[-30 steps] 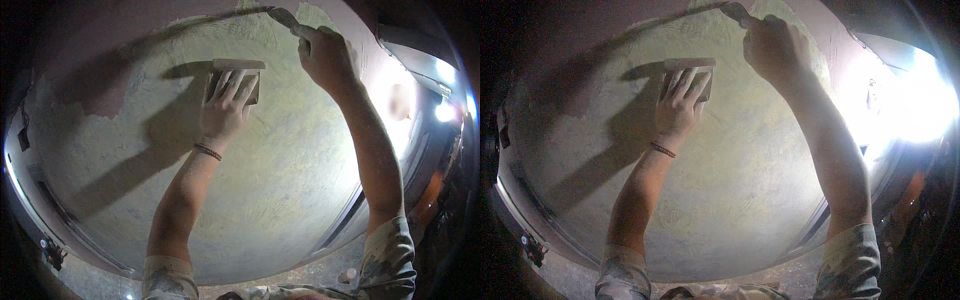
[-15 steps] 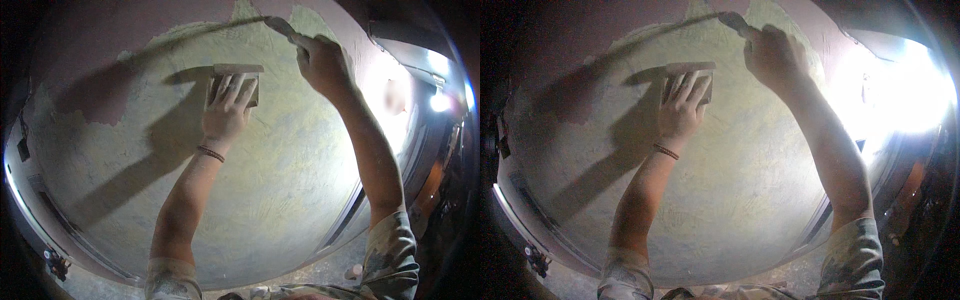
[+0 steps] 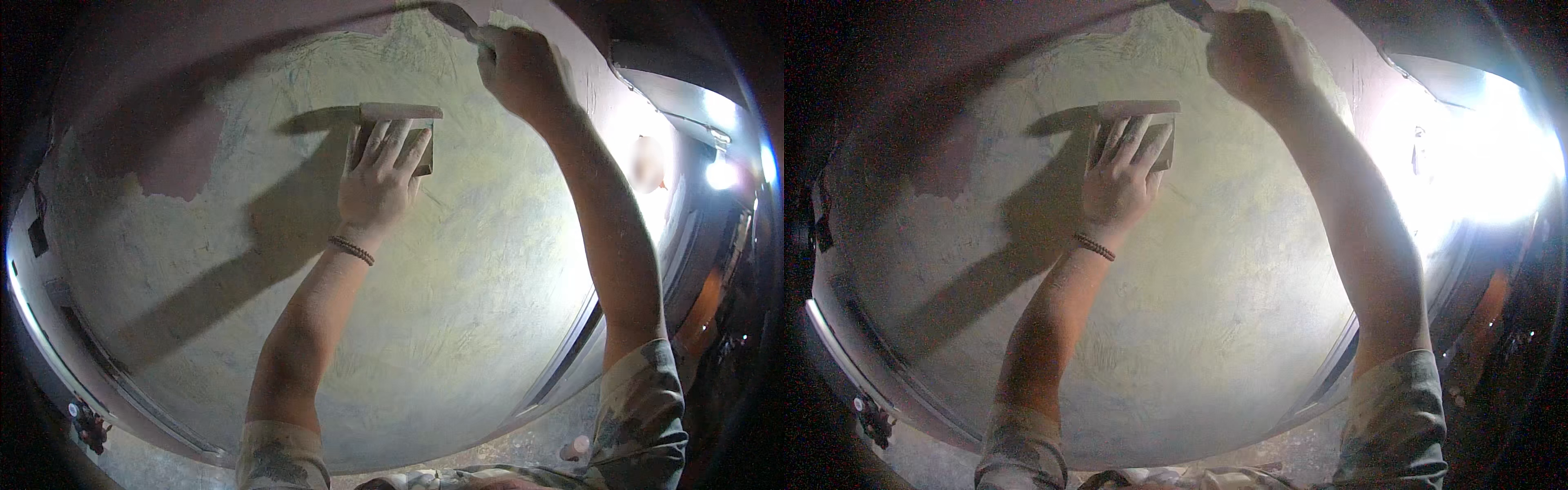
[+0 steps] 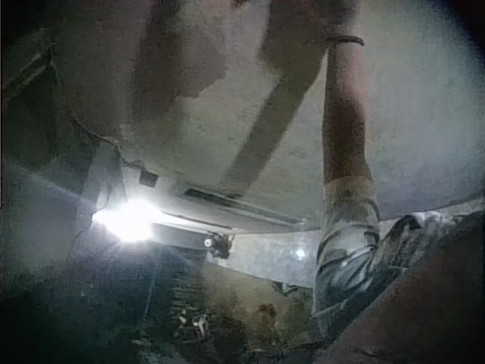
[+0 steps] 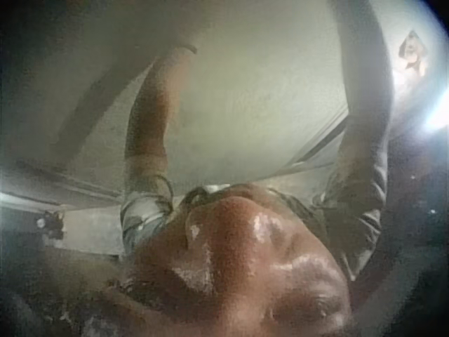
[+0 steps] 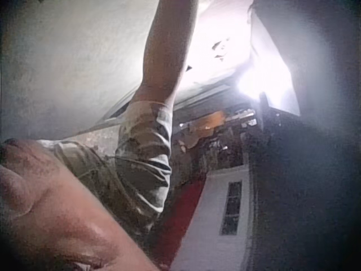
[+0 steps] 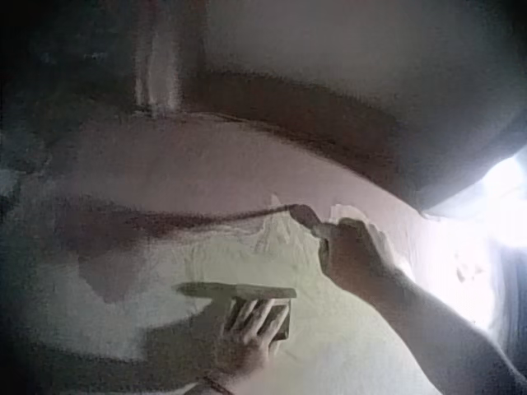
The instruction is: The person applies plaster to a wall using a trowel and a smaller tool, smoothing the surface in repeated strokes. The person works on a large vertical wall section, spreading and leveling the material across the surface.
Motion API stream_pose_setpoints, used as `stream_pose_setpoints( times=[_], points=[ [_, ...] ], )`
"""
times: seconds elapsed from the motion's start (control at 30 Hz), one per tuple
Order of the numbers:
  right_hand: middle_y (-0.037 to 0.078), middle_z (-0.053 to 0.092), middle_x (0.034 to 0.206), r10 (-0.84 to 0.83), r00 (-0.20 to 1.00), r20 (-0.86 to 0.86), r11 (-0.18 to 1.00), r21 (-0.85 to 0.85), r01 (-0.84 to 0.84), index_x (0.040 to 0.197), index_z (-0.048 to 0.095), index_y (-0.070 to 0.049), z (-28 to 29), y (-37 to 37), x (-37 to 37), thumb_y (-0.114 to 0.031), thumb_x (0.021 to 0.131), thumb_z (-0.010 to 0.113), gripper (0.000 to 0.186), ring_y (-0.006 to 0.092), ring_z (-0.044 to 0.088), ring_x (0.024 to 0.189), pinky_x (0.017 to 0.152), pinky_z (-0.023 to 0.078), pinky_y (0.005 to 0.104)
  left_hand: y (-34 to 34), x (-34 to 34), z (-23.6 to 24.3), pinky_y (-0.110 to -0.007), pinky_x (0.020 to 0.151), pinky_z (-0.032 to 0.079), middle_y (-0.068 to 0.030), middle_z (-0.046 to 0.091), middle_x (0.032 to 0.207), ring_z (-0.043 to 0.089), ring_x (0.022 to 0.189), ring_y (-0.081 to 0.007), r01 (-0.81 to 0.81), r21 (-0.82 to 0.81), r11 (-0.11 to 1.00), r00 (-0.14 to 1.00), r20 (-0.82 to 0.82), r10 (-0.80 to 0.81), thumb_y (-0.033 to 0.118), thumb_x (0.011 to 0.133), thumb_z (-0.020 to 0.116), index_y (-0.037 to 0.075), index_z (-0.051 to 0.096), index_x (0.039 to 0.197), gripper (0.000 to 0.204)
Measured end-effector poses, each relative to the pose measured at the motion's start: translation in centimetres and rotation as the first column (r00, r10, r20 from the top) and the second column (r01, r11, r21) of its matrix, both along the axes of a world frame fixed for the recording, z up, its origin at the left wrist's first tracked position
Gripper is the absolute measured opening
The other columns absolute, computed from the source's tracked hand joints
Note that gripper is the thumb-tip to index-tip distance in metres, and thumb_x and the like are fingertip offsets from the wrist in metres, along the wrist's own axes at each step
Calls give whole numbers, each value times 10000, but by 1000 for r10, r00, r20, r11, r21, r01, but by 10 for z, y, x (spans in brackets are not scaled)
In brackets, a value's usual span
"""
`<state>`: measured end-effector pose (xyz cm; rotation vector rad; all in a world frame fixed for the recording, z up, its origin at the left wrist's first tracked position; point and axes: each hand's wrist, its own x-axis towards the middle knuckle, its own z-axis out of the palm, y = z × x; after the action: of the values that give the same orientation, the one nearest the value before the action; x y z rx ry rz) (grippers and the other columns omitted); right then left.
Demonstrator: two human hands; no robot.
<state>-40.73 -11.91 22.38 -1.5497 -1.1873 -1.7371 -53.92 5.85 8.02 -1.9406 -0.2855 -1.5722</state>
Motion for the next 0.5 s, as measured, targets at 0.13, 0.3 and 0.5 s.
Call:
stream_pose_setpoints(
  times=[0.13,0.3,0.5],
  points=[
    [163,730,912,-59,998,-17,997,-49,58,1207,747,-139,-1,-8,-2,-171,952,645,277,316,730,814,755,597,447,2,1,0,-566,1248,305,-30,480,1549,432,1449,-272,-14,-12,1000,1000,-18,13,270,878,759,295,544,1479,638],
    [178,726,888,-79,984,157,996,-15,83,1202,744,-121,-3,-13,3,-155,936,669,278,311,730,802,756,593,458,3,5,-1,-580,1218,326,-44,487,1543,468,1405,-290,28,13,1000,1000,14,-28,227,848,764,273,563,1463,649],
    [182,730,884,-14,996,84,998,-59,19,1204,744,-114,-4,-15,14,-145,929,678,284,308,724,780,767,590,453,3,7,0,-587,1224,316,-47,489,1539,456,1411,-307,2,2,1000,1000,3,-2,243,853,765,280,562,1464,645]
  ],
)
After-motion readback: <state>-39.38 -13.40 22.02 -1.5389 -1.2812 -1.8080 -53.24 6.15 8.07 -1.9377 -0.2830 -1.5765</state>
